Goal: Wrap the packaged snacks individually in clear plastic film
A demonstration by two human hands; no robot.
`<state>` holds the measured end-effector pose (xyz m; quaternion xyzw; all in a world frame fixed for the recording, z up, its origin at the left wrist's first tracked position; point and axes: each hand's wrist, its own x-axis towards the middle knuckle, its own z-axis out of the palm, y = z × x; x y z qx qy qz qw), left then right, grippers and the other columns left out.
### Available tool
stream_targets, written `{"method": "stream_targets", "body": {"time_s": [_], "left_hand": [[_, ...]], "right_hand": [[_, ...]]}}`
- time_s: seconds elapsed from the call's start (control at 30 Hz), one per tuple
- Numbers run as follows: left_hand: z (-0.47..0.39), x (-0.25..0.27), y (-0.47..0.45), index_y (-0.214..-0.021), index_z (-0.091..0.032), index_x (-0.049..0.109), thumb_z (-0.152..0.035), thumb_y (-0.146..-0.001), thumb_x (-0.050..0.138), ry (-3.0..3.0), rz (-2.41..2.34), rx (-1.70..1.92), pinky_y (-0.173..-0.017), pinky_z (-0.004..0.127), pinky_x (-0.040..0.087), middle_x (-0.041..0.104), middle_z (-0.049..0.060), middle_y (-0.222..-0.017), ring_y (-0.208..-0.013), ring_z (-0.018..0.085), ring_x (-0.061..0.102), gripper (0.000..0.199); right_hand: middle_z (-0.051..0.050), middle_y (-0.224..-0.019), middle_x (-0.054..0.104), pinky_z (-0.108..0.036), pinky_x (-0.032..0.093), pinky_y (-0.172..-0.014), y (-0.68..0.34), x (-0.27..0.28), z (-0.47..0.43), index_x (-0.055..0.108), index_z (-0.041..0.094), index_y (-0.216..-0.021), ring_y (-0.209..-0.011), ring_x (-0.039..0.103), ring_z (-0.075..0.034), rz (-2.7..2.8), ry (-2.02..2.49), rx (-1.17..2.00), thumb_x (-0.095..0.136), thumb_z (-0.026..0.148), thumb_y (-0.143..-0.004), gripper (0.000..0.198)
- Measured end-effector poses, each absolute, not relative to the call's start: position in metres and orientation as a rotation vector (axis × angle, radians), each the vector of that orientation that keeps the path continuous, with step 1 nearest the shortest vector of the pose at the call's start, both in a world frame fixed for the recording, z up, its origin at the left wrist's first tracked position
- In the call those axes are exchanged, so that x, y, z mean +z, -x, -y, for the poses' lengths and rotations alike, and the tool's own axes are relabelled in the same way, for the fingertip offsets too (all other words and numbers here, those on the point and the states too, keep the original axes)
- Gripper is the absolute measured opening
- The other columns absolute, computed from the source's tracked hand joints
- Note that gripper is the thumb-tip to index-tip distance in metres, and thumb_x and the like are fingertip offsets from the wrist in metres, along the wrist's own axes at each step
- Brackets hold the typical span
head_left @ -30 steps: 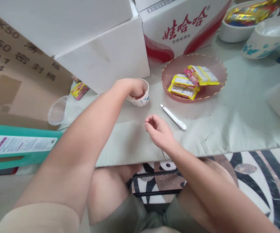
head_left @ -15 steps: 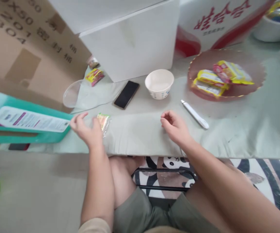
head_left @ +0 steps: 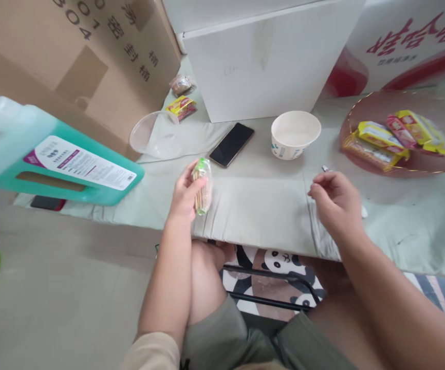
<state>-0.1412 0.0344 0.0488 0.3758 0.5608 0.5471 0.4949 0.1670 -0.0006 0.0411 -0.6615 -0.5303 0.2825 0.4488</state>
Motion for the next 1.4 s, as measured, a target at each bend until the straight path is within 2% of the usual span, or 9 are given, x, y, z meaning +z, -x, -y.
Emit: {"method": "stream_targets", "body": {"time_s": [0.07, 0.2, 0.37, 0.53, 0.67, 0.77, 0.93, 1.2, 1.4], "left_hand": [[-0.033, 0.056, 0.119, -0.113, -0.021, 0.069, -0.052, -0.071, 0.073, -0.715, -1.109, 1.259, -0.078, 0.036, 0.061, 0.074, 0.011, -0.117, -0.101, 0.027, 0.072, 0.052], [-0.032, 0.064, 0.074, -0.121, -0.024, 0.065, -0.057, -0.08, 0.061, -0.539, -0.838, 1.037, -0.077, 0.044, 0.062, 0.069, 0.01, -0.131, -0.105, 0.031, 0.072, 0.053], [-0.04, 0.056, 0.039, -0.121, -0.02, 0.064, -0.054, -0.074, 0.069, -0.488, -0.745, 0.899, -0.073, 0.041, 0.061, 0.071, 0.011, -0.125, -0.098, 0.03, 0.073, 0.058], [-0.048, 0.044, 0.02, -0.134, -0.024, 0.057, -0.038, -0.071, 0.074, -0.546, -0.76, 0.903, -0.083, 0.041, 0.06, 0.075, 0.007, -0.111, -0.104, 0.029, 0.073, 0.067], [-0.046, 0.038, 0.007, -0.138, -0.027, 0.055, -0.034, -0.071, 0.073, -0.602, -0.774, 0.969, -0.091, 0.042, 0.058, 0.075, 0.006, -0.117, -0.112, 0.03, 0.071, 0.069], [-0.042, 0.036, -0.001, -0.139, -0.027, 0.054, -0.035, -0.072, 0.071, -0.624, -0.776, 0.963, -0.093, 0.044, 0.057, 0.073, 0.007, -0.122, -0.115, 0.032, 0.07, 0.07], [-0.038, 0.04, -0.006, -0.14, -0.031, 0.052, -0.035, -0.071, 0.068, -0.627, -0.793, 0.978, -0.09, 0.045, 0.059, 0.071, 0.006, -0.129, -0.119, 0.033, 0.068, 0.071], [-0.054, 0.049, 0.024, -0.126, -0.027, 0.057, -0.055, -0.076, 0.057, -0.804, -0.963, 1.223, -0.1, 0.043, 0.054, 0.066, 0.008, -0.136, -0.133, 0.031, 0.058, 0.057], [-0.059, 0.05, 0.036, -0.119, -0.025, 0.06, -0.056, -0.075, 0.057, -0.833, -1.014, 1.293, -0.1, 0.04, 0.053, 0.07, 0.009, -0.129, -0.128, 0.029, 0.06, 0.054]], "right_hand": [[-0.006, -0.086, 0.066, -0.041, 0.051, -0.078, -0.183, 0.042, 0.002, 0.057, 0.024, -0.088, -0.078, 0.064, -0.022, 1.354, 1.738, 0.501, 0.055, 0.035, -0.081, 0.013], [-0.018, -0.103, 0.068, -0.052, 0.048, -0.09, -0.213, 0.032, 0.002, 0.062, 0.019, -0.103, -0.101, 0.063, -0.036, 1.58, 1.963, 0.222, 0.056, 0.037, -0.081, 0.029], [-0.018, -0.1, 0.068, -0.046, 0.046, -0.077, -0.235, 0.018, 0.005, 0.066, 0.017, -0.108, -0.09, 0.062, -0.035, 1.804, 2.174, 0.201, 0.051, 0.038, -0.086, 0.034], [-0.006, -0.076, 0.064, -0.036, 0.042, -0.065, -0.225, 0.039, 0.012, 0.061, 0.023, -0.09, -0.067, 0.057, -0.022, 1.597, 1.954, 0.616, 0.051, 0.035, -0.084, 0.016], [0.003, -0.065, 0.057, -0.028, 0.037, -0.05, -0.194, 0.055, 0.02, 0.053, 0.025, -0.092, -0.047, 0.044, -0.013, 1.219, 1.48, 1.249, 0.041, 0.045, -0.095, 0.024], [0.004, -0.067, 0.056, -0.026, 0.035, -0.049, -0.174, 0.057, 0.02, 0.055, 0.024, -0.09, -0.049, 0.043, -0.011, 1.253, 1.37, 1.383, 0.043, 0.046, -0.095, 0.026], [0.002, -0.058, 0.053, -0.028, 0.036, -0.055, -0.162, 0.055, 0.015, 0.051, 0.023, -0.069, -0.055, 0.049, -0.014, 1.51, 1.46, 1.333, 0.042, 0.041, -0.094, 0.032], [0.001, -0.06, 0.06, -0.029, 0.035, -0.056, -0.165, 0.054, 0.02, 0.059, 0.023, -0.071, -0.057, 0.053, -0.016, 1.699, 1.542, 1.351, 0.042, 0.039, -0.092, 0.032], [-0.007, -0.081, 0.07, -0.034, 0.037, -0.06, -0.201, 0.041, 0.015, 0.073, 0.024, -0.096, -0.067, 0.058, -0.022, 1.759, 1.835, 0.712, 0.05, 0.037, -0.089, 0.028]]}}
